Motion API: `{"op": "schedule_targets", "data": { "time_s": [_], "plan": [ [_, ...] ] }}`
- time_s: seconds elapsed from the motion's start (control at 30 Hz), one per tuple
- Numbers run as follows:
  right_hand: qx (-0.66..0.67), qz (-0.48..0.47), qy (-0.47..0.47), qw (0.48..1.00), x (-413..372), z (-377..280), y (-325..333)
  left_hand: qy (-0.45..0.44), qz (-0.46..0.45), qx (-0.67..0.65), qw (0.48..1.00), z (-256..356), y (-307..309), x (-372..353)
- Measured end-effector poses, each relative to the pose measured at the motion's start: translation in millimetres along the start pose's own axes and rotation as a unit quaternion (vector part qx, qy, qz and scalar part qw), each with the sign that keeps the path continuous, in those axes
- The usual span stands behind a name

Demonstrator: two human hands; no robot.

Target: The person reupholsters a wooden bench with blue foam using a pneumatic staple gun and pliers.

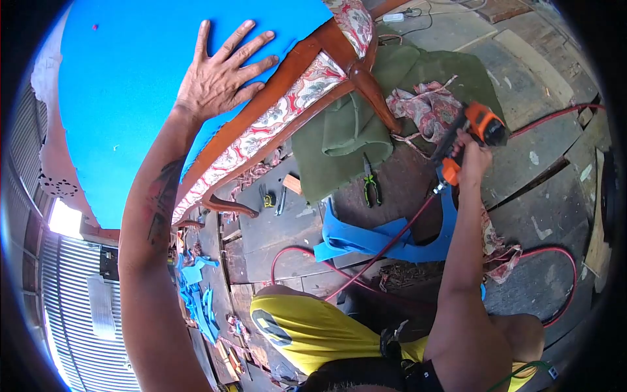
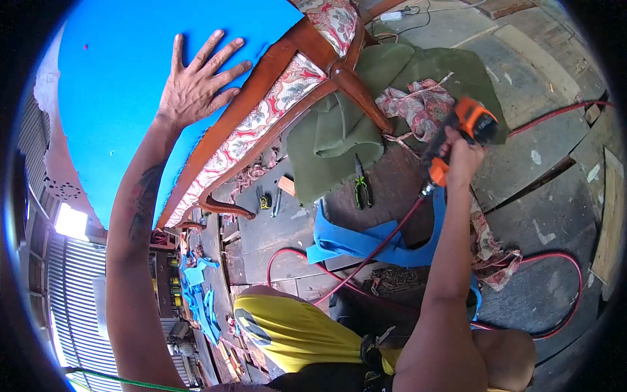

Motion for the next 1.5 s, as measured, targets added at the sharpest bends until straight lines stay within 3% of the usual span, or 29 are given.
{"op": "schedule_targets", "data": {
  "time_s": [0.07,0.13,0.2,0.27,0.33,0.4,0.43,0.5,0.7,0.77,0.9,1.03,1.1,1.5],
  "plan": [
    [0.021,-0.083,0.008,0.996,-36,-43,-45,0.014,0.002,0.011,1.000,3,-3,1],
    [0.044,-0.242,0.018,0.969,-50,-54,-74,0.026,0.005,0.025,0.999,5,-3,2],
    [0.036,-0.342,0.007,0.939,-73,-70,-105,0.031,0.016,0.014,0.999,6,-1,2],
    [-0.013,-0.385,0.083,0.919,-94,-70,-128,0.033,0.018,0.013,0.999,5,-1,2],
    [-0.078,-0.408,0.243,0.876,-104,-61,-142,0.035,0.018,0.008,0.999,6,-2,2],
    [-0.114,-0.392,0.457,0.791,-106,-48,-159,0.037,0.024,0.005,0.999,6,-2,2],
    [-0.119,-0.385,0.502,0.766,-108,-43,-167,0.039,0.023,0.004,0.999,5,-2,2],
    [-0.132,-0.393,0.524,0.744,-113,-48,-175,0.040,0.016,-0.012,0.999,4,-3,2],
    [-0.113,-0.355,0.542,0.753,-109,-55,-194,0.038,0.029,-0.024,0.999,2,-8,0],
    [-0.108,-0.400,0.517,0.749,-105,-56,-199,0.036,0.039,-0.027,0.998,3,-9,0],
    [-0.115,-0.389,0.520,0.752,-110,-54,-204,0.030,0.053,-0.018,0.998,3,-6,2],
    [-0.097,-0.366,0.544,0.748,-113,-52,-205,0.048,0.009,-0.007,0.999,3,0,1],
    [-0.086,-0.355,0.548,0.753,-114,-53,-204,0.013,-0.008,-0.083,0.996,2,7,4],
    [-0.134,-0.378,0.540,0.740,-95,-47,-207,0.015,0.014,-0.091,0.996,1,4,5]
  ]
}}
Point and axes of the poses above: each hand's wrist, its own x-axis towards the middle knuckle, its own y-axis out of the back of the hand, z = x × y, the point moved 1 cm from there along x, towards the middle knuckle, and after that the axes turned 7 degrees about -x, right-handed, at the moved point
